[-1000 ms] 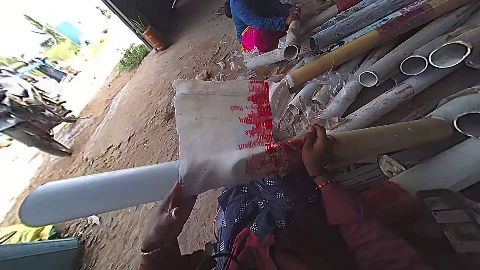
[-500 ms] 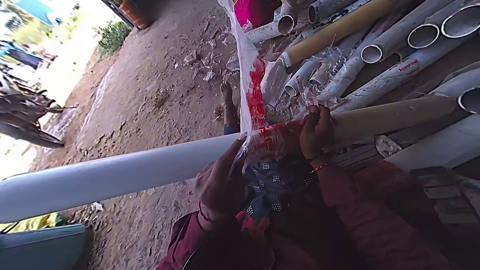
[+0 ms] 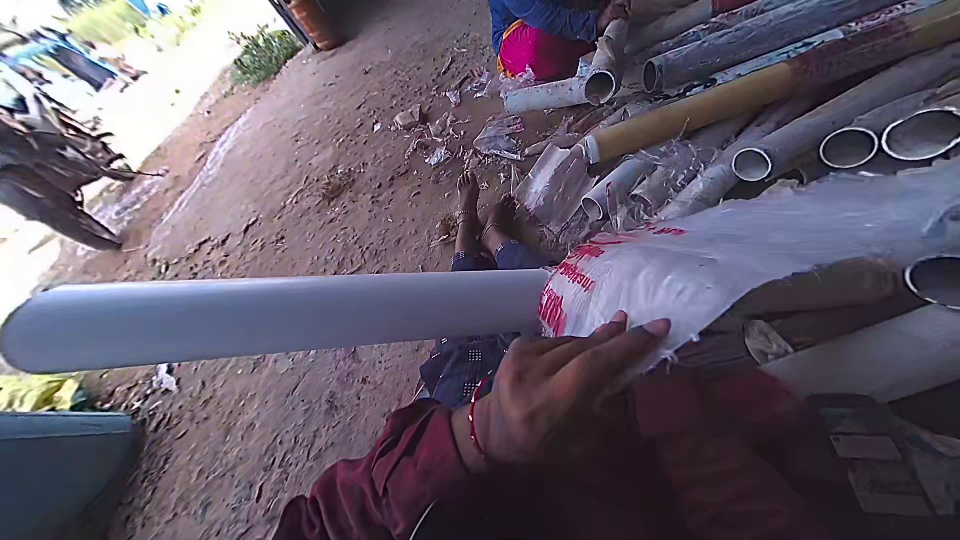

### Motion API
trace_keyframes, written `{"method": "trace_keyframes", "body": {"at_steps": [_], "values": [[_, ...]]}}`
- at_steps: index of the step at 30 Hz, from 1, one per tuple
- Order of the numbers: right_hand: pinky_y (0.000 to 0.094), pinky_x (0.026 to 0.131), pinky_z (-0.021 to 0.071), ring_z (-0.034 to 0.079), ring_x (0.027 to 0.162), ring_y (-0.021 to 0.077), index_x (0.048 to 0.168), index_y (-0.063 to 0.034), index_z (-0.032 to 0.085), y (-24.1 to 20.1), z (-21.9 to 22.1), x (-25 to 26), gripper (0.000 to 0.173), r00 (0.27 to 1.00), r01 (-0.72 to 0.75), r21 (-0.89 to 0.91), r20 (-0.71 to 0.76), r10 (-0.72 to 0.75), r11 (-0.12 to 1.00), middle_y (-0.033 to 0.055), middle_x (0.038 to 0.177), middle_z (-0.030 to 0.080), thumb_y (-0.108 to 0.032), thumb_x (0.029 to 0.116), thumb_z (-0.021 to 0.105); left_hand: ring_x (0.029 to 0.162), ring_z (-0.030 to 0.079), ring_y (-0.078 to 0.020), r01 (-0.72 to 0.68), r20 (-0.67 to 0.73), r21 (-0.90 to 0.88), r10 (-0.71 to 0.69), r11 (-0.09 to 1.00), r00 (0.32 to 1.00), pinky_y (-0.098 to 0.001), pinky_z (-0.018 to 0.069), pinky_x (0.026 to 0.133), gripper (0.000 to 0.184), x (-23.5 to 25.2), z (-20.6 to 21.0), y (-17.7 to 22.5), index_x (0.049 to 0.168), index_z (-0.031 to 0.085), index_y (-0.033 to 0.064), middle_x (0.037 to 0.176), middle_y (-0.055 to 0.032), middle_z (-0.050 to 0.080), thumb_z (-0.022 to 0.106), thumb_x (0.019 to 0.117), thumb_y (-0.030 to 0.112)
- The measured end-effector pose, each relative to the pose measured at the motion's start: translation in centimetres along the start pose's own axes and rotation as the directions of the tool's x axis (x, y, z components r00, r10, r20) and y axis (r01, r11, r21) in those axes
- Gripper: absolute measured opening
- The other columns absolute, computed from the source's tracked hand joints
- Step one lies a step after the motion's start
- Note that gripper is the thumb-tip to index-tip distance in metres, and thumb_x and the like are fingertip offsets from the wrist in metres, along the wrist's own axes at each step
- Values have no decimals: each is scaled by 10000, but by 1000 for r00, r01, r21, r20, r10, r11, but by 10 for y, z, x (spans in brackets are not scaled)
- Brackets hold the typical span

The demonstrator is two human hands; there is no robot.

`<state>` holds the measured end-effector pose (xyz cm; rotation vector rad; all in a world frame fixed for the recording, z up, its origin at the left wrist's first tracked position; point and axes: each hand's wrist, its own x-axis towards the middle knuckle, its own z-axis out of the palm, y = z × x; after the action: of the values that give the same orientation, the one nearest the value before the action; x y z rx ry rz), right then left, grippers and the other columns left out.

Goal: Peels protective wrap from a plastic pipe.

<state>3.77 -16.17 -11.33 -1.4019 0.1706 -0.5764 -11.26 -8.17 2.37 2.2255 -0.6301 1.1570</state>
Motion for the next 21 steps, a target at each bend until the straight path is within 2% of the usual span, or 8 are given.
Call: {"method": "trace_keyframes", "body": {"at_steps": [3,5,7,9,11,15,18,21], "values": [[173,510,530,561,497,-1,1144,33,531,-13,-3,8,218,994,-107,120,50,101,987,-46,671,539,-111,1102,371,968,663,83,420,-390,-105,-426,902,816,-157,561,858,204,-24,-58,-51,1204,663,137,1057,184,722,586,1015,125],[174,496,521,556,493,1,1107,3,535,-9,-3,8,203,994,-96,162,71,85,982,-61,656,535,-115,1101,369,996,648,54,604,-476,42,-516,796,713,-148,528,877,290,-50,-83,-81,1228,582,-96,1076,6,692,549,1001,81],[173,524,511,562,528,-2,1085,-5,553,-4,-3,6,223,993,-48,119,113,35,992,-66,668,545,-132,1096,371,1221,609,-166,653,-445,295,-505,697,739,-252,468,1033,470,-70,-97,-91,1317,516,-213,1317,-326,592,563,1004,134],[180,551,512,571,550,1,1078,-4,574,-3,-5,4,250,990,-24,54,138,16,998,-63,674,559,-160,1103,380,1452,367,-437,620,-410,479,-466,622,784,-453,350,1179,718,-70,-111,-92,1485,298,-182,1553,-429,266,603,970,213],[182,558,518,575,552,2,1079,-11,578,-3,-6,2,262,988,-4,37,153,-2,999,-65,680,568,-176,1108,377,1513,236,-460,491,-373,623,-320,609,871,-513,236,1227,757,-50,-117,-81,1518,269,-132,1580,-390,246,604,974,273],[160,563,503,546,560,-12,1089,3,581,-10,-4,2,274,979,10,-13,203,-7,1000,-57,727,552,-173,1111,371,1295,617,-248,86,192,426,-183,900,964,-385,451,1131,297,9,-53,-56,1254,695,34,1283,-132,703,521,1014,55],[153,526,480,525,533,-11,1120,-2,562,-21,-6,-1,262,964,-8,20,266,3,1000,-65,712,542,-148,1109,344,1348,579,-307,98,656,318,-293,943,695,-473,406,1166,364,15,-1,-103,1387,631,51,1374,-136,660,531,1045,129],[158,559,506,553,572,-14,1122,-13,548,-25,-8,-15,255,938,33,47,343,-47,998,-75,743,565,-139,1103,327,1138,667,-360,280,855,337,-417,899,309,-583,486,980,352,12,12,-143,1216,693,49,1162,-176,710,431,1111,259]]}}
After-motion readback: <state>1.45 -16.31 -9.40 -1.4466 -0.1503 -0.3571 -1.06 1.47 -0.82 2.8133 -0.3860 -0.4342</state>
